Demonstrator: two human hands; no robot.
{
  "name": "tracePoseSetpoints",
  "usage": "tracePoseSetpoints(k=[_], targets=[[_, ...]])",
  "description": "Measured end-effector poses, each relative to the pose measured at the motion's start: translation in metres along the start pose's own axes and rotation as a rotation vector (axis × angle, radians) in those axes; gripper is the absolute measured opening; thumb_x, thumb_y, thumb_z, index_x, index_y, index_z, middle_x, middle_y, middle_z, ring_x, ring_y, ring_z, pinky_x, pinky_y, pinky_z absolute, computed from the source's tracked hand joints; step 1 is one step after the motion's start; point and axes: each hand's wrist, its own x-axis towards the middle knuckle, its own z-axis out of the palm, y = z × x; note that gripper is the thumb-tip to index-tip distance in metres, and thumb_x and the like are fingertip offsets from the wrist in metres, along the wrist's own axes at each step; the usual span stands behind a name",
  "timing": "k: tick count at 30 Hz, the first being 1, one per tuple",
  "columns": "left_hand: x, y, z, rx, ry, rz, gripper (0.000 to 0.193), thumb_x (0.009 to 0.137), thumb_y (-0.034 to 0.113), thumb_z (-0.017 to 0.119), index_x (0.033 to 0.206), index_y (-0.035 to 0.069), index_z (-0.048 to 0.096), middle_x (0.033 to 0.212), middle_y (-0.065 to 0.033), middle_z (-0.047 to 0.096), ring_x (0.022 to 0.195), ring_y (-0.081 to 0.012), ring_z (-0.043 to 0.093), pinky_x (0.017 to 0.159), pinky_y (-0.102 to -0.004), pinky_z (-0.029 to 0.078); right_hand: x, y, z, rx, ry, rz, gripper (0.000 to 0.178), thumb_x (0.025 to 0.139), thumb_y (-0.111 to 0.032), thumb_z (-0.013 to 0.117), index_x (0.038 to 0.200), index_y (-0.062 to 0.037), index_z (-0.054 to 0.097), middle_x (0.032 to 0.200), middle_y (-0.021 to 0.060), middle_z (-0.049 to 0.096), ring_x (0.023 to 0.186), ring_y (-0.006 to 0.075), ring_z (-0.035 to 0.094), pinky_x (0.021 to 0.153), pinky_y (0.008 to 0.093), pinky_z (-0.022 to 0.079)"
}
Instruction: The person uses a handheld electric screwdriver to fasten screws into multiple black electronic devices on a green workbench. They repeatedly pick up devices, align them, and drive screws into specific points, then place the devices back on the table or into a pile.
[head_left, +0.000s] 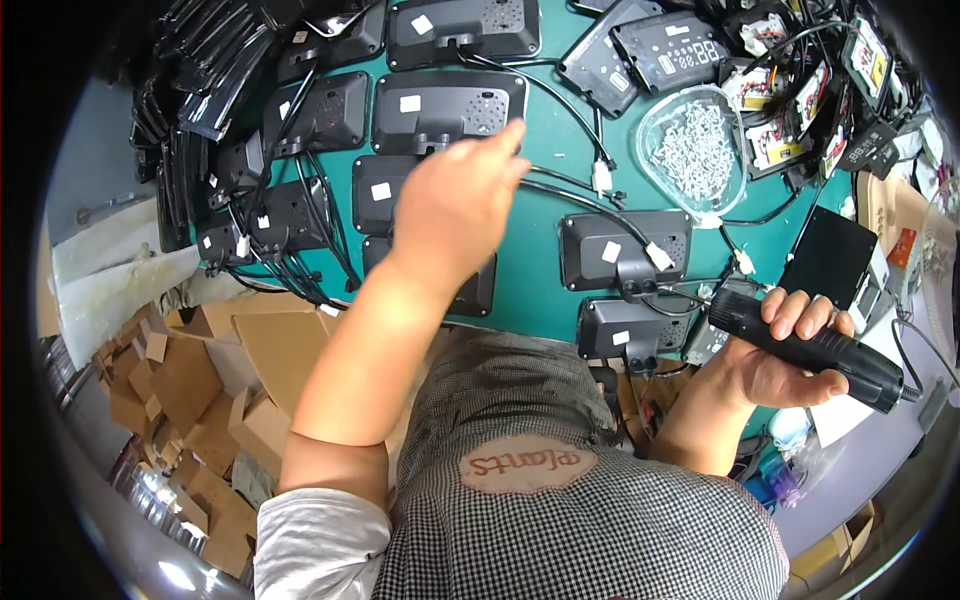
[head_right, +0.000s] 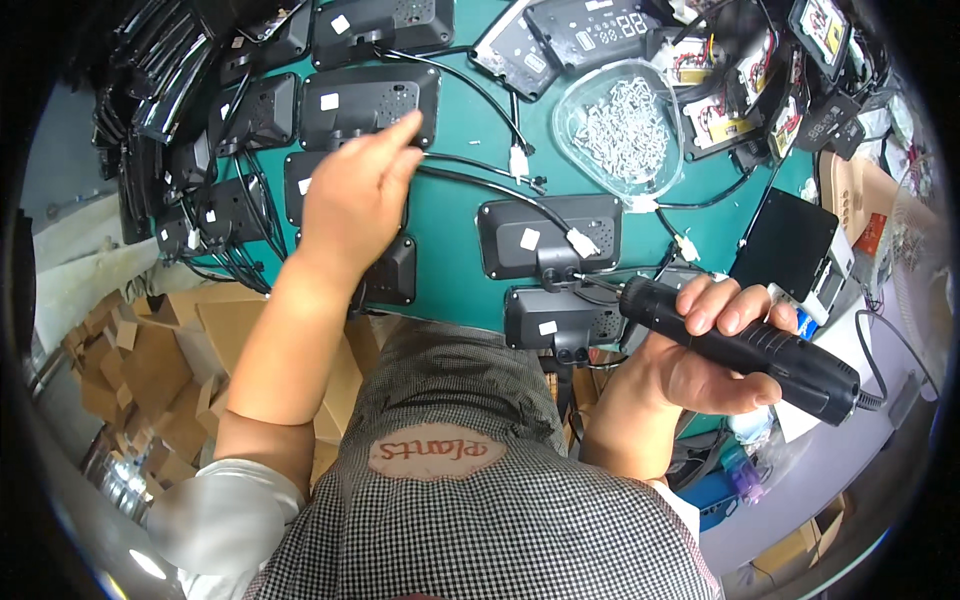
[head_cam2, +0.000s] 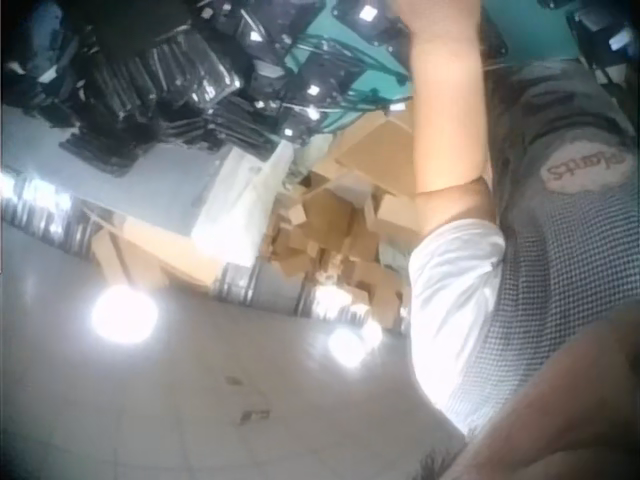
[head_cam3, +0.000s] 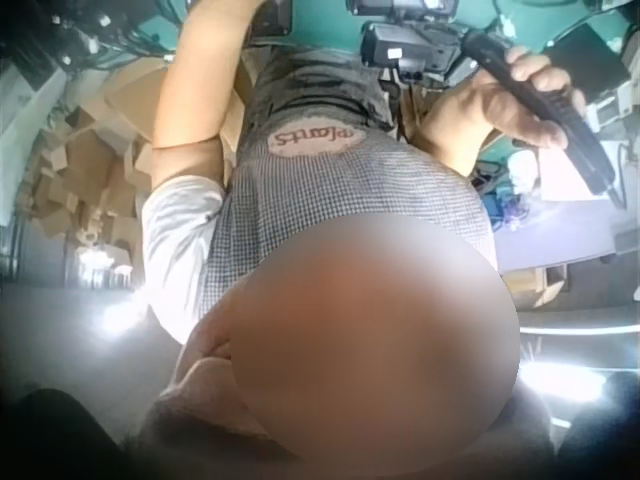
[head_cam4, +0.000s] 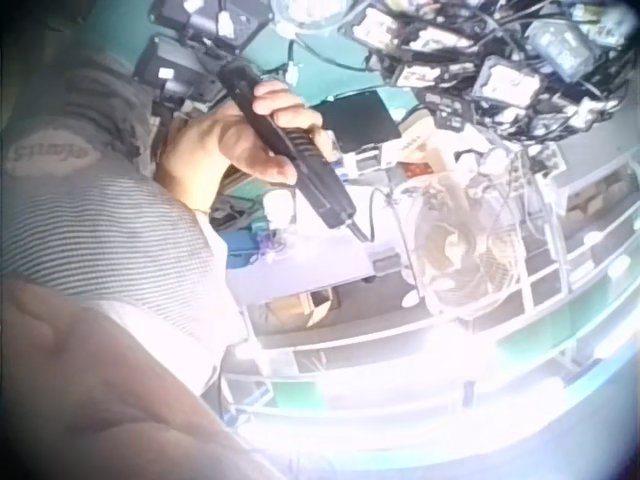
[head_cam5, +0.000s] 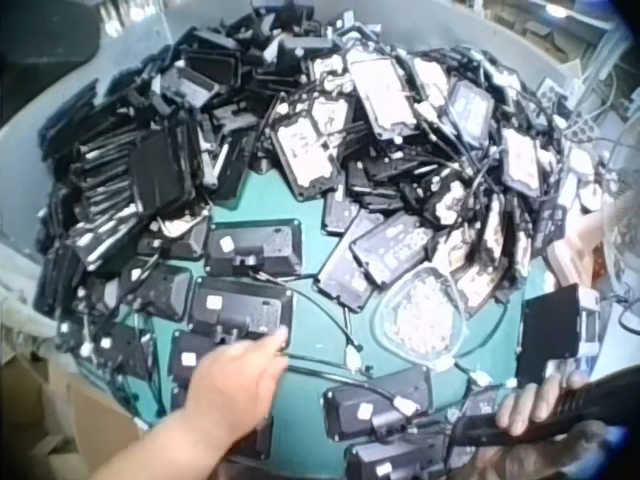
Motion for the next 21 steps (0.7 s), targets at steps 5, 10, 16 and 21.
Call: tracePoseSetpoints(k=[5,10,16,21], targets=[[0.036,-0.042,-0.039,0.135,-0.033,-0.115,0.032,0.082,0.026,0.065,0.108,0.006,0.065,0.091,-0.0166,0.066,0.085,-0.0316,0.063,0.075,-0.0386,0.051,0.006,0.003,0.006,-0.001,-0.025,0.006,0.061,0.081,-0.050,0.064,0.119,-0.0049,0.049,0.084,0.0075,0.055,0.063,0.0175,0.055,0.059,0.0324,0.046],[0.035,-0.069,-0.054,0.204,-0.324,-0.136,0.060,0.069,0.033,0.077,0.121,0.010,0.059,0.080,-0.0115,0.060,0.067,-0.0241,0.054,0.066,-0.0343,0.046,0.015,0.019,0.022,0.015,-0.029,0.001,0.062,0.081,-0.052,0.063,0.120,-0.0062,0.048,0.083,0.0073,0.054,0.062,0.0174,0.055,0.058,0.0326,0.046],[0.018,-0.077,-0.037,0.086,-0.336,-0.066,0.051,0.075,0.034,0.072,0.118,0.009,0.060,0.086,-0.0144,0.065,0.080,-0.0308,0.061,0.071,-0.0358,0.048,0.030,0.048,0.064,0.032,-0.067,0.025,0.061,0.078,-0.052,0.066,0.115,-0.0050,0.053,0.081,0.0049,0.052,0.062,0.0153,0.051,0.058,0.0305,0.041],[0.016,-0.077,-0.047,0.009,-0.280,-0.173,0.044,0.078,0.030,0.070,0.116,0.009,0.062,0.086,-0.0135,0.064,0.078,-0.0283,0.061,0.070,-0.0347,0.048,0.033,0.064,0.079,0.024,-0.136,0.050,0.066,0.080,-0.058,0.061,0.122,-0.0088,0.049,0.083,0.0066,0.054,0.062,0.0176,0.055,0.058,0.0327,0.046]])
